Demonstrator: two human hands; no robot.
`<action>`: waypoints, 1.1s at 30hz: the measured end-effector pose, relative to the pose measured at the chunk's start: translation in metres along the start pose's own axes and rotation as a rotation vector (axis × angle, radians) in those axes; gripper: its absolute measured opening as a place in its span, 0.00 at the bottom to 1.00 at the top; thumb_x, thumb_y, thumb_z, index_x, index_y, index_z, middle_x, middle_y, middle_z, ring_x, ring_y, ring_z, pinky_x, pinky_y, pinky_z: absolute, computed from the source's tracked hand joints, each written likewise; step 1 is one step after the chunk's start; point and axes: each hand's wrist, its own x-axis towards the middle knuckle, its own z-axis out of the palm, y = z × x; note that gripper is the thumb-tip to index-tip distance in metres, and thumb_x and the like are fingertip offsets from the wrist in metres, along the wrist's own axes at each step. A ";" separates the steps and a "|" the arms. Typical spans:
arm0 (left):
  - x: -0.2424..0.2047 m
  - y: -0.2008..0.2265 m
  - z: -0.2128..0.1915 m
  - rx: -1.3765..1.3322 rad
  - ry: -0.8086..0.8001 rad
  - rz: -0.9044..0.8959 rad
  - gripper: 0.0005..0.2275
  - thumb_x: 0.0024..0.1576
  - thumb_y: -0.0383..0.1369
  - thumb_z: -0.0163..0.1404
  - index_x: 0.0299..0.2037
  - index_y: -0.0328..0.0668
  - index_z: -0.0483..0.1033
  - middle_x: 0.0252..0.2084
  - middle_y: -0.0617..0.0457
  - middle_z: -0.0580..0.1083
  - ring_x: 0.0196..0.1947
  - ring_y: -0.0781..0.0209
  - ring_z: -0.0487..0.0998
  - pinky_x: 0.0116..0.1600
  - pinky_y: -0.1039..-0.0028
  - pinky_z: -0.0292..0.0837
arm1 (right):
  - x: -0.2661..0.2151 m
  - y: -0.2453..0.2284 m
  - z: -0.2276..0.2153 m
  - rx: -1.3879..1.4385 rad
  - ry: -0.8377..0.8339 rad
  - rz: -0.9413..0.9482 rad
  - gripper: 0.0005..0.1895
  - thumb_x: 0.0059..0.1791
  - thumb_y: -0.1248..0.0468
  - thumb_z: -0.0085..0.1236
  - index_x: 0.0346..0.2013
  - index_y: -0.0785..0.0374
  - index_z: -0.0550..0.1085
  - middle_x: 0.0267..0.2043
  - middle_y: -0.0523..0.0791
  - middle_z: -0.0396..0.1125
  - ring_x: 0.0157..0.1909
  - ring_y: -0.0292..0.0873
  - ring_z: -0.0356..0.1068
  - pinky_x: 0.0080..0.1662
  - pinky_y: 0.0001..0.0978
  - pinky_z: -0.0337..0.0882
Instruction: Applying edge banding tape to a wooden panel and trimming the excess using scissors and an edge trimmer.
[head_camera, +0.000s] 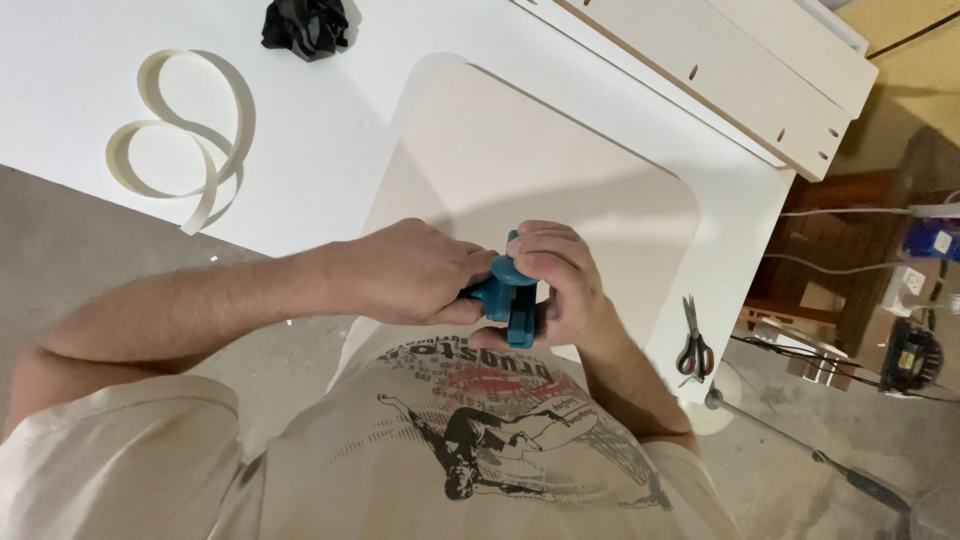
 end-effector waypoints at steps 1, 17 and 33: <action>0.000 0.000 0.000 0.010 -0.001 0.008 0.20 0.64 0.41 0.35 0.33 0.33 0.74 0.26 0.48 0.70 0.21 0.48 0.78 0.21 0.59 0.72 | 0.000 -0.001 0.000 -0.006 -0.001 0.000 0.47 0.30 0.47 0.84 0.51 0.68 0.68 0.48 0.52 0.65 0.50 0.53 0.71 0.58 0.52 0.74; 0.000 0.001 -0.004 0.015 -0.036 -0.004 0.21 0.64 0.42 0.35 0.34 0.32 0.75 0.30 0.46 0.71 0.24 0.48 0.79 0.24 0.58 0.76 | -0.001 -0.001 -0.002 -0.019 -0.020 0.012 0.45 0.33 0.49 0.82 0.52 0.68 0.67 0.50 0.52 0.67 0.51 0.53 0.71 0.58 0.52 0.74; 0.004 -0.003 0.005 -0.043 -0.016 -0.088 0.20 0.63 0.43 0.35 0.35 0.34 0.75 0.25 0.47 0.71 0.22 0.44 0.78 0.24 0.56 0.73 | -0.004 0.008 0.001 0.052 -0.003 0.043 0.57 0.31 0.51 0.83 0.63 0.73 0.60 0.54 0.58 0.64 0.54 0.57 0.67 0.60 0.54 0.70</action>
